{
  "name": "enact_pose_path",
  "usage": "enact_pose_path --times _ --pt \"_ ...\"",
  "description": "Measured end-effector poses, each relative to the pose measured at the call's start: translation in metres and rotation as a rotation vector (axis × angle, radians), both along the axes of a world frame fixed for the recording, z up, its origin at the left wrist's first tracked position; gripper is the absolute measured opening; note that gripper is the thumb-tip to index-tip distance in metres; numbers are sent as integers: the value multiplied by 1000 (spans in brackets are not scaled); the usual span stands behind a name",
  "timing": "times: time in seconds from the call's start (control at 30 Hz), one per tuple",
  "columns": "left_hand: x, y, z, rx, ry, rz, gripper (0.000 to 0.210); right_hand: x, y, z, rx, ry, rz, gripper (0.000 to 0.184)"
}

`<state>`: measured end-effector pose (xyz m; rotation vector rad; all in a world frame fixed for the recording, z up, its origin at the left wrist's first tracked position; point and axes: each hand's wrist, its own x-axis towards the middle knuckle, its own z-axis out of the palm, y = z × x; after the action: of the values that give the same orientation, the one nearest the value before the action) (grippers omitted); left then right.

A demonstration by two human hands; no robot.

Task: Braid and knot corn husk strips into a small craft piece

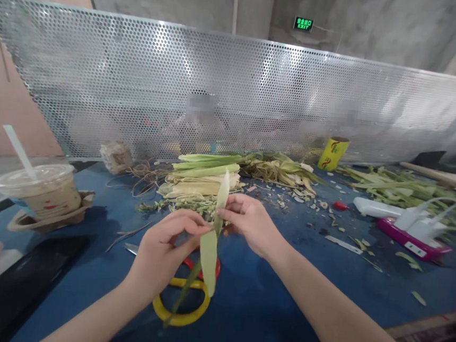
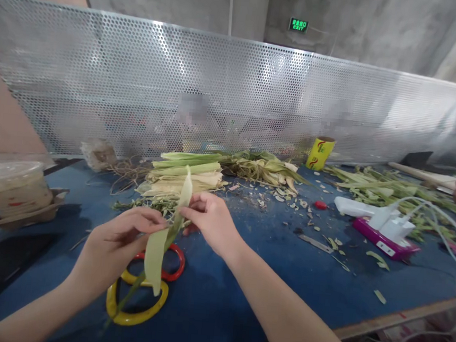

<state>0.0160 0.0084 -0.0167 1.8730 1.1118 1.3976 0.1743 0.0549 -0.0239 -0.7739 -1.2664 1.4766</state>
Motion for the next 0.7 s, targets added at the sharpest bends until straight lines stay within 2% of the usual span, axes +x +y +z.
enact_pose_path --times 0.07,0.13,0.23,0.37,0.47,0.57,0.63,0.7 --pt "0 -5 2 107 57 -99 16 3 6 1 -10 42 -85 25" --pt "0 -9 6 144 75 -204 19 11 14 3 -5 92 -194 23" --pt "0 -15 11 123 37 -305 20 34 32 9 29 189 -400 17" --pt "-3 -18 15 65 -39 -457 20 85 56 16 119 333 -719 17" --pt "-6 -19 16 -28 -95 -427 14 121 64 20 181 406 -895 29" --pt "-6 -15 15 -263 -194 -327 9 134 63 24 201 388 -858 29" --pt "-5 -10 13 -432 -242 -235 16 124 56 27 168 309 -692 23" --pt "-4 -3 9 -526 -280 -112 23 102 46 29 95 180 -426 17"
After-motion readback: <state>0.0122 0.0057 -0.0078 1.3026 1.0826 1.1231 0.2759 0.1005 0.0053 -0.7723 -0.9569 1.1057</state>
